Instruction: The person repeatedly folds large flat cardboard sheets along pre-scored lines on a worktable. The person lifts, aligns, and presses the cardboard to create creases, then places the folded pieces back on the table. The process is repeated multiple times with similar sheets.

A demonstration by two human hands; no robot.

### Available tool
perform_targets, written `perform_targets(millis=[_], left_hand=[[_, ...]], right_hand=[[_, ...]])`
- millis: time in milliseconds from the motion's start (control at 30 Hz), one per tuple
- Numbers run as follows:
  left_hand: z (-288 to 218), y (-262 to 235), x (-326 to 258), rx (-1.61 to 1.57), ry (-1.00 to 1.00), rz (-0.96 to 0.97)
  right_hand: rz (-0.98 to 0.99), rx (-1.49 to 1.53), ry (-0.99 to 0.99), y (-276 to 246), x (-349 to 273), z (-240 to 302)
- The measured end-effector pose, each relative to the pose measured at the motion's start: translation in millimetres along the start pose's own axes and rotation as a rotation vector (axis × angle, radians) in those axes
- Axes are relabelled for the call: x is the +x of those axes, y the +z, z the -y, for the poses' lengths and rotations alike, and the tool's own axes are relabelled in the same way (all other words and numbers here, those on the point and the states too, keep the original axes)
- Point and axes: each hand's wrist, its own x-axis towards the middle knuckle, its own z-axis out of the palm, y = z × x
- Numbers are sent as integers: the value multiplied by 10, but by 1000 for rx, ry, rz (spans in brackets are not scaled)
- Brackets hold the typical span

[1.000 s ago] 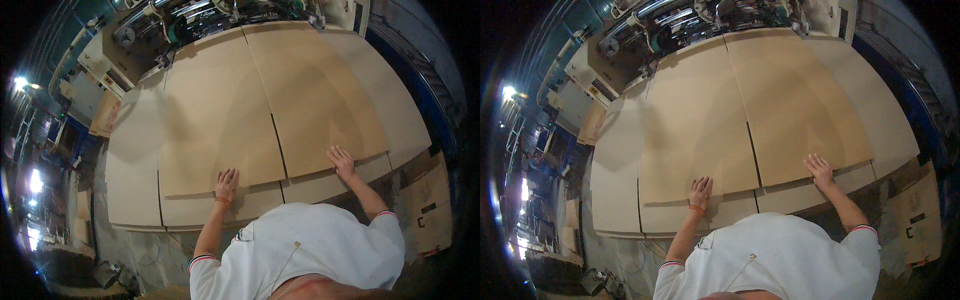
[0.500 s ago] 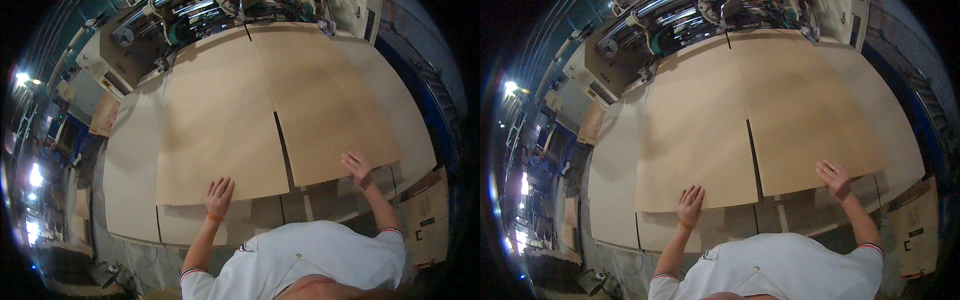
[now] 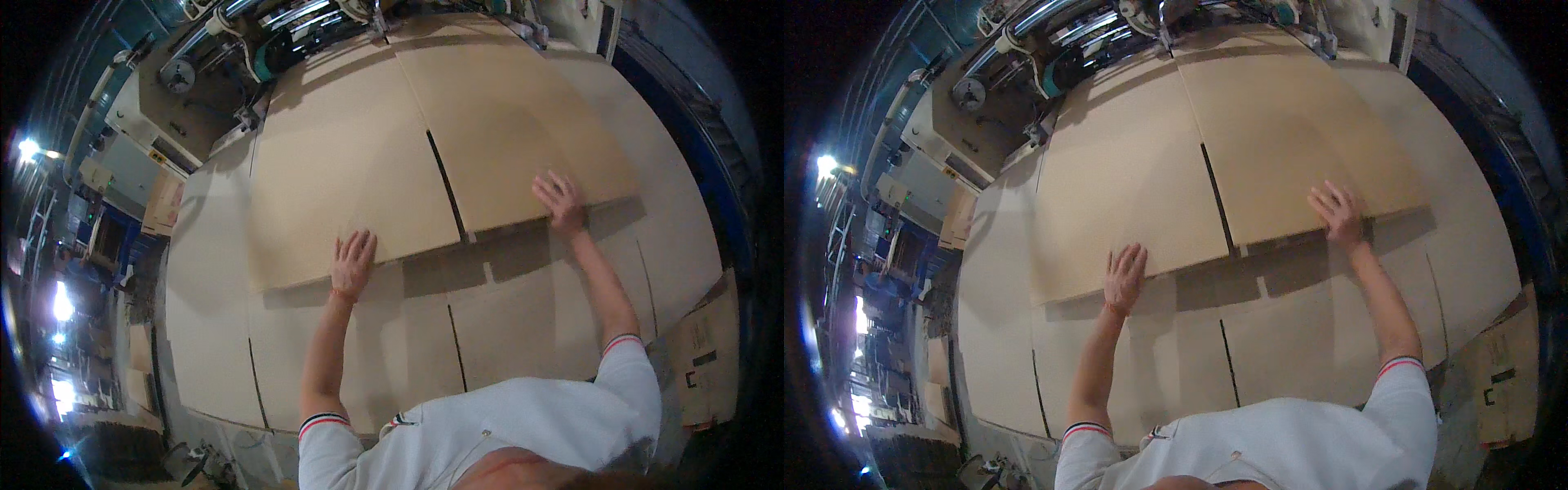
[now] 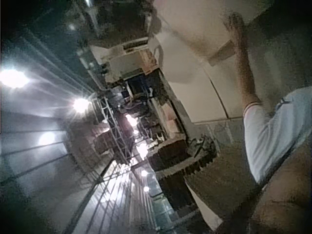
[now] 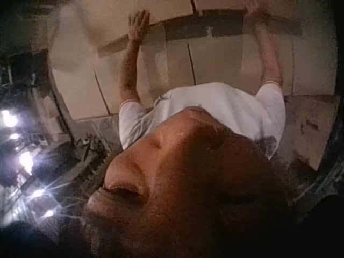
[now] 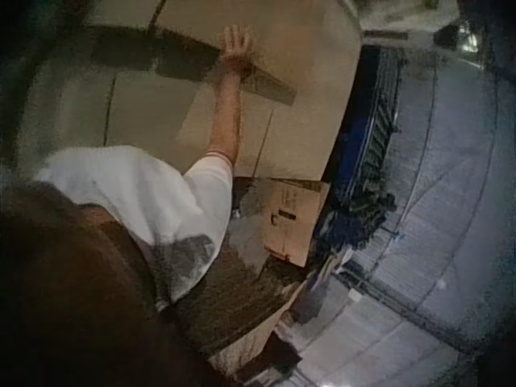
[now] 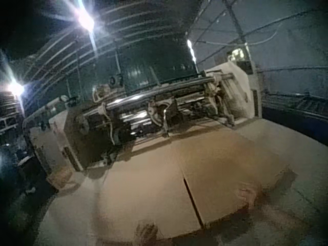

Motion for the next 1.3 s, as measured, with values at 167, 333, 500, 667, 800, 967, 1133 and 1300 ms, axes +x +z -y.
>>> perform_targets(millis=[167, 333, 500, 667, 800, 967, 1133, 1300], left_hand=[[203, 104, -286, -29, -167, 129], [358, -4, -230, 9, 10, 90], [727, 111, -25, 101, 36, -55], [872, 96, 388, 89, 107, -78], [1259, 274, 818, 156, 241, -137], [1701, 697, 1451, 270, 199, -121], [2110, 1128, 1912, 397, 5, -31], [2103, 1109, 2323, 575, -298, 139]], right_hand=[[288, 192, 227, 194, -160, 492], [120, 46, 191, 390, -171, 509], [-227, -92, 158, 657, 153, 536], [-335, -160, 160, 820, 502, 321], [-392, -146, 155, 999, 979, 27], [-403, -124, 141, 1334, 1570, -330], [-394, -112, 154, 1732, 2183, -568], [-393, -205, 221, 1839, 2593, -670]])
